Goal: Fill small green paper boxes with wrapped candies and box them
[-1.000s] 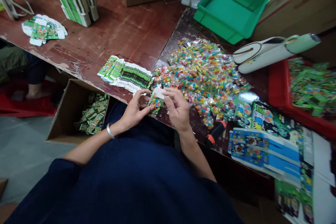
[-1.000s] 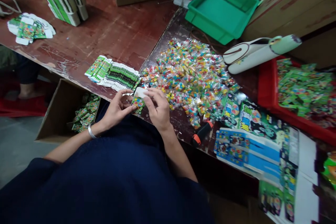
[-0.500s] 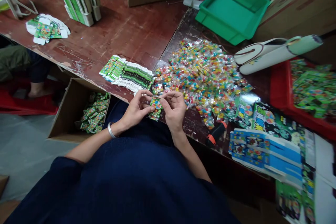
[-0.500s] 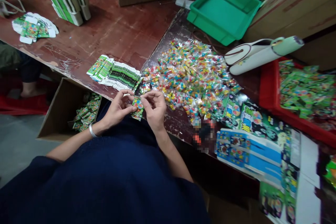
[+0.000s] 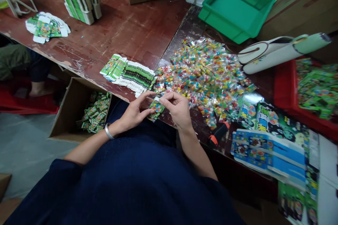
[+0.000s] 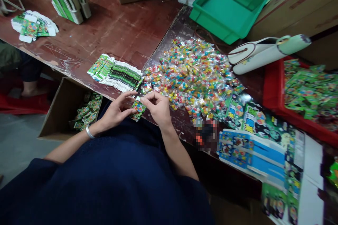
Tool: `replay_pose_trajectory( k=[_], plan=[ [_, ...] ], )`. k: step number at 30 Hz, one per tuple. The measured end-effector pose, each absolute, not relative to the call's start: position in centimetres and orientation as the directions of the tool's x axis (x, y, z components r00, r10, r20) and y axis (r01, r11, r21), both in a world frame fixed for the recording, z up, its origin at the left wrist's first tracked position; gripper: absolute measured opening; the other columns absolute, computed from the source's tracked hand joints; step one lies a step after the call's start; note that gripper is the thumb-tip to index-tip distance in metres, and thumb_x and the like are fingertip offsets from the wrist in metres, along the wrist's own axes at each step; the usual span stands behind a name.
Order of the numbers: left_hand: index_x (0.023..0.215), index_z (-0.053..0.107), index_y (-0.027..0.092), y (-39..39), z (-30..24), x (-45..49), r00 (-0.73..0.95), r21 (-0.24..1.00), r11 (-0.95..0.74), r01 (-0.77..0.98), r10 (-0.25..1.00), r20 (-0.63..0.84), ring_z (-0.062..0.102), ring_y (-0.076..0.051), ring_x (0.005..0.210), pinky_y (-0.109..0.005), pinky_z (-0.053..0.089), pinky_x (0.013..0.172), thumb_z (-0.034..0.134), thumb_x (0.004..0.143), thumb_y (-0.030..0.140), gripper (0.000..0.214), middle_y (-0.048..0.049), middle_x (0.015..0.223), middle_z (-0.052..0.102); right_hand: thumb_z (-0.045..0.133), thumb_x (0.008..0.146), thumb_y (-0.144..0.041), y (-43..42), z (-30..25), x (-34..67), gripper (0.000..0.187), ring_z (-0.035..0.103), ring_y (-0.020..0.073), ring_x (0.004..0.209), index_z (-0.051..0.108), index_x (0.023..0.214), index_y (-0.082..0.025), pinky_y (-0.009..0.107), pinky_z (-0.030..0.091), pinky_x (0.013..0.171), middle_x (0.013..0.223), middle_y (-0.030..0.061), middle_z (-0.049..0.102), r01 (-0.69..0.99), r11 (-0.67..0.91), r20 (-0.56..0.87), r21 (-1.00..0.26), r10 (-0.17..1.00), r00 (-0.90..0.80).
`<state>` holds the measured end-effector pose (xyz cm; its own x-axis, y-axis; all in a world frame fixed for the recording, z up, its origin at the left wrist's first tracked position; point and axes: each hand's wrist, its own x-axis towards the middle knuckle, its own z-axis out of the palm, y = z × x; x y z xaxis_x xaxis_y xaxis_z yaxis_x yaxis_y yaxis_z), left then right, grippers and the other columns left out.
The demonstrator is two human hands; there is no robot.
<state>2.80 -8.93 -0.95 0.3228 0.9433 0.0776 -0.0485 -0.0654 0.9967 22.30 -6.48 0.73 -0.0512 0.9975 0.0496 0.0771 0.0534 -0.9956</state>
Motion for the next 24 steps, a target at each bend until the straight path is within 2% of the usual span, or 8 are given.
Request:
replay_pose_trajectory(
  k=[5,8,11,12,14,16,20,24],
  plan=[
    [0.126,0.067,0.021,-8.9,-0.9,2.9,0.305,0.997,-0.024,-0.073,0.951,0.046,0.070,-0.017,0.093,-0.027,0.063,0.081,0.076,0.092,0.027,0.036,-0.0071,0.111,0.071,0.072,0.096,-0.039,-7.6,0.8,21.4,0.028,0.071,0.0193,0.089,0.071,0.073,-0.023,0.039,0.058,0.088,0.091,0.0035,0.077,0.177,0.229,0.223,-0.957,0.973,-0.054],
    [0.123,0.067,0.021,-8.8,-0.4,0.7,0.312,1.000,-0.012,-0.011,0.950,0.015,0.071,-0.015,0.086,-0.026,0.062,0.077,0.075,0.092,0.028,0.033,-0.0059,0.106,0.072,0.068,0.099,-0.043,-8.3,0.7,21.8,0.022,0.073,0.0224,0.107,0.080,0.096,-0.025,0.040,0.062,0.091,0.115,0.0072,0.078,0.184,0.214,0.187,-0.959,0.970,-0.156],
    [0.123,0.068,0.023,-8.7,1.1,-4.3,0.355,0.971,-0.039,0.238,0.933,-0.050,0.073,-0.019,0.090,-0.031,0.062,0.080,0.068,0.093,0.027,0.030,-0.0073,0.109,0.075,0.073,0.095,-0.047,-8.5,0.3,23.0,0.036,0.073,0.0236,0.113,0.076,0.125,-0.028,0.035,0.066,0.078,0.132,0.0092,0.074,0.145,0.119,0.099,-0.982,0.986,-0.136],
    [0.119,0.071,0.023,-8.6,1.7,-6.2,0.342,0.927,-0.065,0.369,0.937,-0.070,0.073,-0.021,0.091,-0.034,0.061,0.081,0.067,0.093,0.027,0.027,-0.0077,0.109,0.075,0.074,0.094,-0.047,-8.4,0.1,23.5,0.039,0.074,0.0229,0.108,0.074,0.127,-0.028,0.033,0.066,0.074,0.129,0.0091,0.075,0.132,0.089,0.078,-0.987,0.994,-0.082],
    [0.109,0.075,0.024,-7.8,2.8,-9.7,0.252,0.755,-0.112,0.646,0.965,-0.073,0.072,-0.025,0.094,-0.039,0.058,0.086,0.070,0.090,0.031,0.021,-0.0083,0.107,0.076,0.074,0.094,-0.046,-8.1,-0.4,24.2,0.034,0.076,0.0212,0.097,0.076,0.120,-0.025,0.032,0.066,0.070,0.116,0.0081,0.079,0.123,0.049,0.053,-0.991,0.998,0.026],
    [0.105,0.077,0.024,-6.0,3.2,-11.9,0.123,0.583,-0.084,0.808,0.992,-0.028,0.071,-0.028,0.095,-0.042,0.055,0.090,0.071,0.090,0.038,0.022,-0.0093,0.106,0.076,0.074,0.094,-0.045,-7.8,-0.9,24.3,0.028,0.076,0.0201,0.088,0.078,0.110,-0.023,0.032,0.066,0.067,0.106,0.0072,0.080,0.127,0.033,0.042,-0.991,0.997,0.068],
    [0.106,0.074,0.018,0.2,1.7,-12.4,-0.143,0.458,0.117,0.881,0.990,0.020,0.069,-0.029,0.096,-0.040,0.052,0.090,0.065,0.094,0.044,0.030,-0.0127,0.105,0.076,0.074,0.093,-0.043,-7.7,-1.1,23.5,0.026,0.075,0.0197,0.086,0.079,0.108,-0.023,0.031,0.065,0.067,0.103,0.0070,0.080,0.170,0.031,0.025,-0.985,0.999,-0.041],
    [0.103,0.069,0.014,6.1,-0.5,-11.3,-0.293,0.371,0.286,0.883,0.955,-0.038,0.065,-0.036,0.107,-0.042,0.051,0.092,0.074,0.084,0.059,0.049,-0.0206,0.116,0.069,0.072,0.094,-0.044,-8.4,-0.8,23.2,0.027,0.075,0.0195,0.085,0.079,0.108,-0.022,0.031,0.064,0.068,0.104,0.0070,0.078,0.242,0.040,0.019,-0.969,0.996,-0.089]
  ],
)
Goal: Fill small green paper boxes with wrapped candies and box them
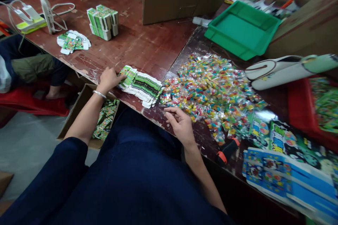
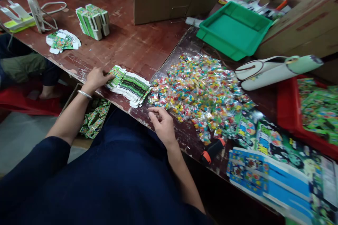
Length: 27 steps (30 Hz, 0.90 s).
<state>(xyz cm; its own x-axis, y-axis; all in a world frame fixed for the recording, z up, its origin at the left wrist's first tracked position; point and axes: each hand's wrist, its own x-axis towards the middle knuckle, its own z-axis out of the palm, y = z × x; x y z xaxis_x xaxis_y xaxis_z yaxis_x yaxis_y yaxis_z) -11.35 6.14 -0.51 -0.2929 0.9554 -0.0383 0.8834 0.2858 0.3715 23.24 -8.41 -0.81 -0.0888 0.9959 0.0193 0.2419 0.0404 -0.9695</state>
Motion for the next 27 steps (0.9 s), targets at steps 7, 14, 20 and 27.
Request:
replay_pose_trajectory(
  k=[7,14,20,27],
  plan=[
    [0.097,0.062,0.015,8.6,-1.8,-12.7,-0.385,0.436,0.390,0.811,0.917,-0.104,0.064,-0.033,0.102,-0.039,0.050,0.089,0.087,0.071,0.048,0.048,-0.0136,0.103,0.068,0.073,0.092,-0.046,-8.2,-1.4,23.7,0.028,0.076,0.0214,0.084,0.079,0.104,-0.021,0.031,0.065,0.064,0.100,0.0076,0.078,0.201,-0.023,-0.035,-0.979,0.998,-0.057],
    [0.092,0.056,0.020,2.5,1.0,-8.9,-0.243,0.829,-0.017,0.559,0.952,0.184,0.059,-0.016,0.076,-0.029,0.050,0.073,0.078,0.078,0.029,0.028,0.0001,0.084,0.062,0.073,0.093,-0.052,-6.8,-0.6,21.8,0.040,0.074,0.0203,0.086,0.070,0.121,-0.023,0.030,0.064,0.063,0.105,0.0076,0.076,0.078,0.051,0.054,-0.996,0.998,0.040],
    [0.109,0.063,0.021,-6.2,1.0,-1.1,0.289,0.829,-0.377,0.413,0.918,0.273,0.070,-0.021,0.093,-0.036,0.059,0.085,0.076,0.091,0.035,0.026,-0.0074,0.103,0.073,0.079,0.086,-0.053,-6.7,0.2,20.1,0.035,0.065,0.0157,0.068,0.067,0.101,-0.024,0.026,0.055,0.051,0.087,0.0028,0.072,0.040,0.055,0.058,-0.998,0.996,0.064],
    [0.142,0.061,0.017,-8.4,-0.3,1.5,0.368,0.806,-0.403,0.435,0.896,0.249,0.069,-0.035,0.125,-0.052,0.055,0.109,0.081,0.089,0.046,0.064,-0.0208,0.139,0.070,0.067,0.095,-0.058,-8.8,-1.4,20.1,0.033,0.066,0.0169,0.065,0.069,0.103,-0.025,0.032,0.060,0.063,0.082,0.0009,0.071,0.010,0.023,0.025,-1.000,0.986,0.167]
  ],
)
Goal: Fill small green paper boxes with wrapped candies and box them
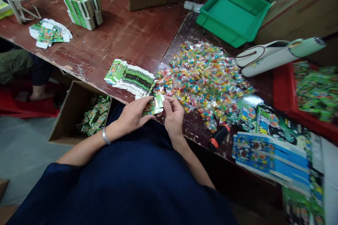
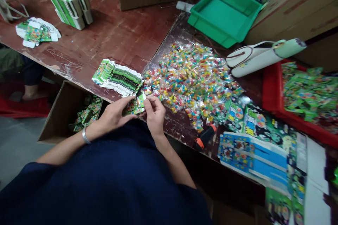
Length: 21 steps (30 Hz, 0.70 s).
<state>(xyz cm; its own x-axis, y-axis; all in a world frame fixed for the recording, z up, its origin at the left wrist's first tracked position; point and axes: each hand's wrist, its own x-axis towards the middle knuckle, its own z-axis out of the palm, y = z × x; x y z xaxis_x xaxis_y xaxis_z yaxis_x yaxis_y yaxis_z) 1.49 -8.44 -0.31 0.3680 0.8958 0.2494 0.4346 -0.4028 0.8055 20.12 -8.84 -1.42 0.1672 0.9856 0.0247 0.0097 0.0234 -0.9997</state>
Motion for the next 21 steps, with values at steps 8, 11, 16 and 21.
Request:
replay_pose_trajectory(
  k=[8,11,16,21],
  plan=[
    [0.121,0.080,0.019,-7.5,0.4,1.2,0.597,0.916,0.349,-0.197,0.784,-0.170,0.078,-0.026,0.101,-0.039,0.063,0.091,0.088,0.080,0.056,0.055,-0.0131,0.112,0.081,0.063,0.099,-0.060,-10.0,-0.3,21.7,0.037,0.064,0.0163,0.059,0.069,0.116,-0.028,0.031,0.054,0.060,0.075,-0.0019,0.071,0.207,0.159,0.124,-0.965,0.977,-0.172],
    [0.114,0.083,0.021,-7.5,0.3,1.1,0.633,0.882,0.426,-0.200,0.743,-0.216,0.077,-0.023,0.094,-0.035,0.061,0.088,0.094,0.073,0.051,0.052,-0.0091,0.102,0.081,0.067,0.097,-0.059,-9.4,0.4,22.2,0.035,0.057,0.0124,0.050,0.062,0.089,-0.025,0.026,0.047,0.052,0.062,-0.0050,0.063,0.208,0.129,0.075,-0.970,0.965,-0.252],
    [0.100,0.084,0.014,-7.4,0.0,1.6,0.492,0.890,0.386,-0.243,0.840,-0.230,0.070,-0.017,0.081,-0.028,0.056,0.079,0.092,0.075,0.051,0.046,-0.0064,0.090,0.078,0.081,0.087,-0.051,-9.4,0.1,21.6,0.033,0.067,0.0148,0.065,0.064,0.096,-0.025,0.026,0.054,0.060,0.076,-0.0021,0.070,0.178,0.155,0.168,-0.972,0.984,0.059],
    [0.087,0.079,0.013,-7.7,-1.1,2.9,0.240,0.932,0.232,-0.280,0.957,-0.166,0.065,-0.014,0.075,-0.024,0.054,0.074,0.092,0.076,0.047,0.038,-0.0024,0.082,0.072,0.081,0.088,-0.045,-9.8,-1.3,20.0,0.025,0.070,0.0165,0.076,0.070,0.097,-0.024,0.030,0.059,0.070,0.089,0.0005,0.075,0.095,0.105,0.117,-0.990,0.986,0.122]
  ],
)
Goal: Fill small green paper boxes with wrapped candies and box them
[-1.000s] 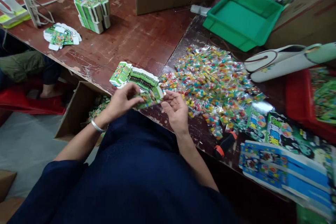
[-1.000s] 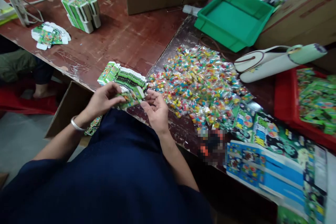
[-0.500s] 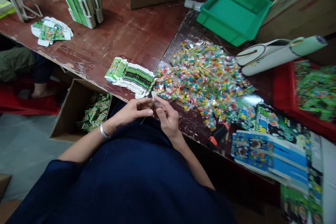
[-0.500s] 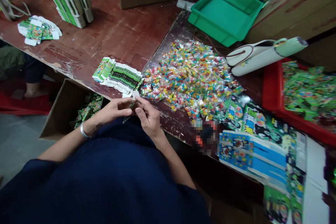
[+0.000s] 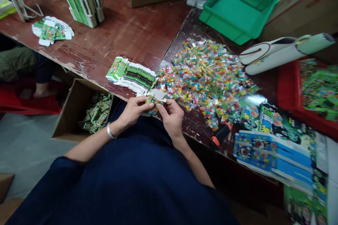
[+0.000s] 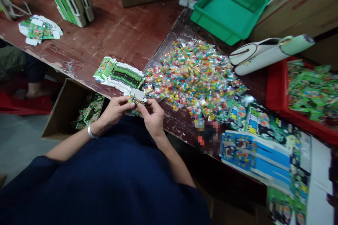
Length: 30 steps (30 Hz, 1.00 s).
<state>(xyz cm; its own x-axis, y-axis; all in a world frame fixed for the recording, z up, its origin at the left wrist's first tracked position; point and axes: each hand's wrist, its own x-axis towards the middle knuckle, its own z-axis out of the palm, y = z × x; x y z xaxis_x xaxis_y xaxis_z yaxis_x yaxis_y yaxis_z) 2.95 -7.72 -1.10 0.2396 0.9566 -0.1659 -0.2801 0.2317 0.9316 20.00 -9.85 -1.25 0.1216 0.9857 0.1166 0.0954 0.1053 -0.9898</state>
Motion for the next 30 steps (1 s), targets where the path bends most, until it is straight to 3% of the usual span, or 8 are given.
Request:
replay_pose_trajectory(
  k=[3,6,10,16,19,23,26,30],
  plan=[
    [0.113,0.075,0.019,-8.4,-1.6,3.6,0.067,0.978,0.037,-0.205,0.997,-0.024,0.064,-0.012,0.073,-0.023,0.056,0.071,0.092,0.077,0.036,0.043,0.0008,0.084,0.068,0.078,0.090,-0.044,-9.9,-1.8,19.4,0.023,0.066,0.0147,0.069,0.073,0.101,-0.024,0.029,0.057,0.067,0.081,-0.0014,0.072,0.090,0.108,0.123,-0.990,0.974,0.192],
    [0.140,0.063,0.026,-8.9,-1.7,3.6,0.096,0.988,-0.086,-0.125,0.990,0.098,0.065,-0.012,0.075,-0.023,0.058,0.070,0.089,0.082,0.031,0.064,0.0005,0.096,0.067,0.077,0.091,-0.044,-9.9,-2.1,19.1,0.036,0.067,0.0148,0.071,0.071,0.121,-0.026,0.029,0.058,0.067,0.087,-0.0007,0.073,0.104,0.164,0.185,-0.981,0.954,0.238],
    [0.126,0.070,0.022,-8.8,-1.7,3.3,0.215,0.991,-0.088,-0.097,0.971,0.107,0.060,-0.010,0.072,-0.020,0.053,0.064,0.087,0.084,0.030,0.046,0.0000,0.093,0.066,0.070,0.096,-0.044,-9.8,-2.5,19.4,0.028,0.065,0.0154,0.072,0.073,0.119,-0.028,0.031,0.057,0.068,0.088,-0.0002,0.070,0.226,0.248,0.296,-0.942,0.931,0.213],
    [0.115,0.070,0.018,-8.5,-1.6,3.0,0.343,0.996,0.061,-0.072,0.939,-0.033,0.050,-0.009,0.061,-0.021,0.046,0.056,0.088,0.083,0.036,0.041,0.0010,0.081,0.063,0.066,0.099,-0.039,-9.3,-2.5,20.4,0.023,0.069,0.0205,0.090,0.065,0.081,-0.024,0.037,0.057,0.083,0.091,0.0032,0.070,0.316,0.316,0.366,-0.895,0.924,0.113],
    [0.109,0.065,0.018,-8.4,-1.4,3.1,0.287,0.993,0.068,-0.100,0.957,-0.036,0.057,-0.009,0.068,-0.021,0.050,0.059,0.092,0.078,0.036,0.045,-0.0024,0.098,0.067,0.072,0.095,-0.039,-9.1,-2.3,20.2,0.017,0.072,0.0217,0.099,0.065,0.091,-0.025,0.037,0.059,0.087,0.107,0.0055,0.073,0.161,0.266,0.287,-0.951,0.949,0.128],
    [0.106,0.053,0.021,-8.4,-1.2,3.1,0.240,0.978,0.087,-0.188,0.970,-0.041,0.063,-0.010,0.073,-0.020,0.055,0.062,0.094,0.073,0.030,0.053,0.0001,0.097,0.064,0.081,0.089,-0.040,-8.9,-1.5,19.9,0.023,0.072,0.0185,0.086,0.065,0.100,-0.027,0.035,0.059,0.083,0.092,0.0007,0.074,-0.042,0.203,0.198,-0.978,0.974,0.108],
    [0.109,0.054,0.022,-8.5,-1.2,2.8,0.233,0.993,0.024,-0.119,0.972,0.004,0.068,-0.014,0.084,-0.022,0.059,0.069,0.090,0.077,0.024,0.048,-0.0026,0.103,0.065,0.082,0.088,-0.045,-8.5,-0.7,20.2,0.026,0.069,0.0180,0.082,0.066,0.082,-0.025,0.033,0.057,0.080,0.085,0.0008,0.072,-0.051,0.163,0.163,-0.985,0.987,-0.003],
    [0.116,0.059,0.021,-8.5,-1.2,2.1,0.242,0.995,-0.103,0.012,0.965,0.097,0.070,-0.021,0.103,-0.029,0.063,0.083,0.088,0.079,0.021,0.047,-0.0061,0.113,0.067,0.088,0.080,-0.045,-7.7,0.0,21.0,0.027,0.067,0.0179,0.079,0.072,0.084,-0.025,0.033,0.056,0.076,0.084,0.0004,0.073,-0.026,-0.001,0.001,-1.000,0.999,-0.054]
  ],
)
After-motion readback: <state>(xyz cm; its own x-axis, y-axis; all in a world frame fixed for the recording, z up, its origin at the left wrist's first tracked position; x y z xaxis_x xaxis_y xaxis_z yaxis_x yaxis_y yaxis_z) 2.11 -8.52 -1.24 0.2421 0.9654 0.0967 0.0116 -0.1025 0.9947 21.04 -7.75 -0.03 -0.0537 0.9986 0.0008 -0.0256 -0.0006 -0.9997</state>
